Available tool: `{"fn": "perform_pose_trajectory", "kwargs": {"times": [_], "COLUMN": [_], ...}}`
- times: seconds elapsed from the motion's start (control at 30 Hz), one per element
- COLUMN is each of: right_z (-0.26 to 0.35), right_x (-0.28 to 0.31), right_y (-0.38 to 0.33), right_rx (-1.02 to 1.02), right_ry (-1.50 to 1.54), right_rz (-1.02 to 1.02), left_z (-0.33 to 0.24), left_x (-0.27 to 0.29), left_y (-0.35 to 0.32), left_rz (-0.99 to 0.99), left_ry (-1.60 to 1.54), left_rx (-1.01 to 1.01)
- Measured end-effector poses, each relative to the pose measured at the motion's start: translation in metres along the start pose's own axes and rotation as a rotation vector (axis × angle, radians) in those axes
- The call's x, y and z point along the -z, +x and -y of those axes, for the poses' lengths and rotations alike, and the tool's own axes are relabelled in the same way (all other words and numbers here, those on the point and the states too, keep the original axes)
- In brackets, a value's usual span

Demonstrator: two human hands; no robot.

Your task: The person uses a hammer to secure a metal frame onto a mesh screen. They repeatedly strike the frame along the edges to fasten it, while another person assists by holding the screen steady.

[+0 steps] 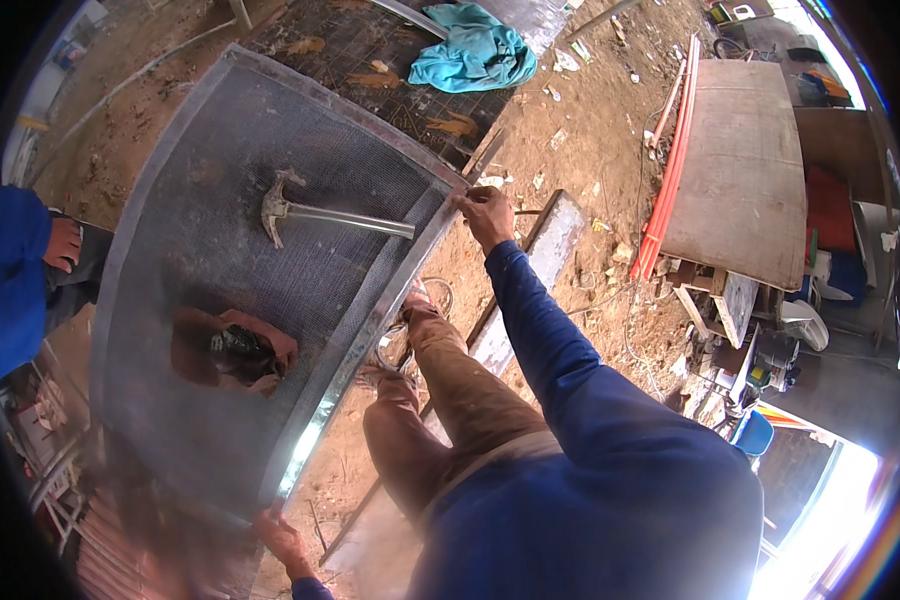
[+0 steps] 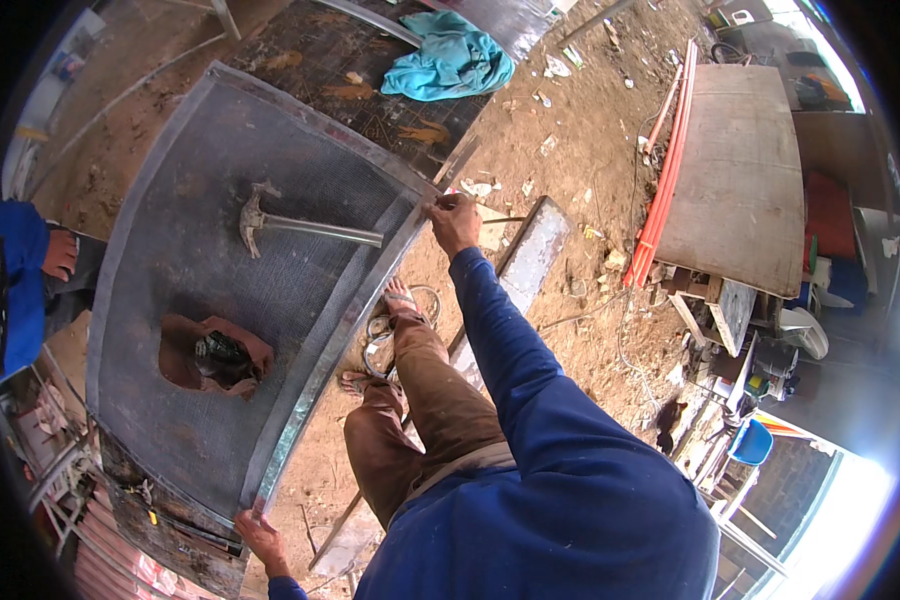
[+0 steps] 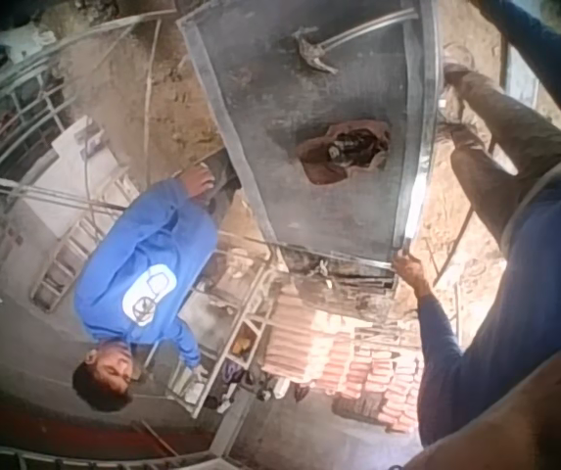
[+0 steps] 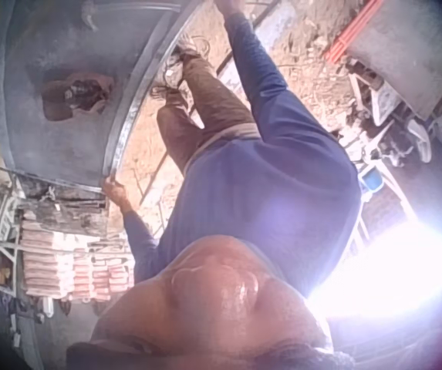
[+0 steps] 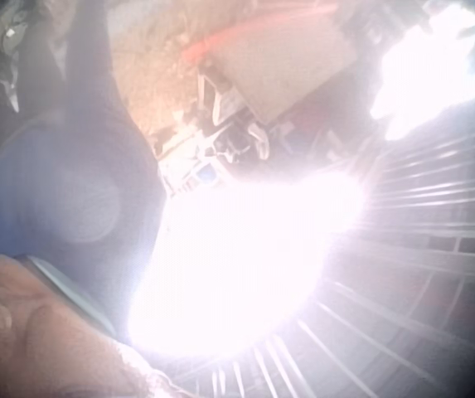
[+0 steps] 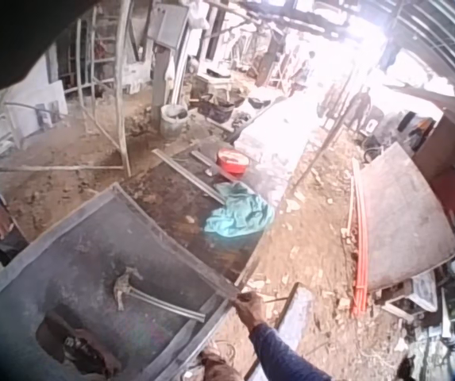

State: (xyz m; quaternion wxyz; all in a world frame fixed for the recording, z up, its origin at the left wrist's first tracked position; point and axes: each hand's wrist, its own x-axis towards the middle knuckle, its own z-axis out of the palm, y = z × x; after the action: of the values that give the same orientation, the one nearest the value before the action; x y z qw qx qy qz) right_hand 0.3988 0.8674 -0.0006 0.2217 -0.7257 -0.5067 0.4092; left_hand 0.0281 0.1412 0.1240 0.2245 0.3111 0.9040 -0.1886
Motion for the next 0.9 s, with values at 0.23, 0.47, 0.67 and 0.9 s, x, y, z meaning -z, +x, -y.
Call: {"fn": "perform_pose_trajectory", "kwargs": {"times": [0.23, 0.47, 0.67, 0.9], "right_z": [-0.008, 0.004, 0.026, 0.129], "right_x": [0.004, 0.007, 0.014, -0.069], "right_y": [-0.009, -0.035, -0.043, -0.096], "right_rx": [0.022, 0.173, 0.262, 0.878], "right_ry": [0.024, -0.173, -0.072, -0.431], "right_rz": [0.028, 0.041, -0.144, 0.319], "left_z": [-0.001, 0.004, -0.016, -0.256], "left_x": [0.002, 0.004, 0.002, 0.096], "left_y": [-0.004, -0.004, -0.005, 0.037], "left_rz": [-0.088, -0.150, -0.498, -0.630], "left_ry": [-0.162, -0.277, -0.219, -0.646], "left_rx": [-0.050, -0.056, -0.065, -0.315]}}
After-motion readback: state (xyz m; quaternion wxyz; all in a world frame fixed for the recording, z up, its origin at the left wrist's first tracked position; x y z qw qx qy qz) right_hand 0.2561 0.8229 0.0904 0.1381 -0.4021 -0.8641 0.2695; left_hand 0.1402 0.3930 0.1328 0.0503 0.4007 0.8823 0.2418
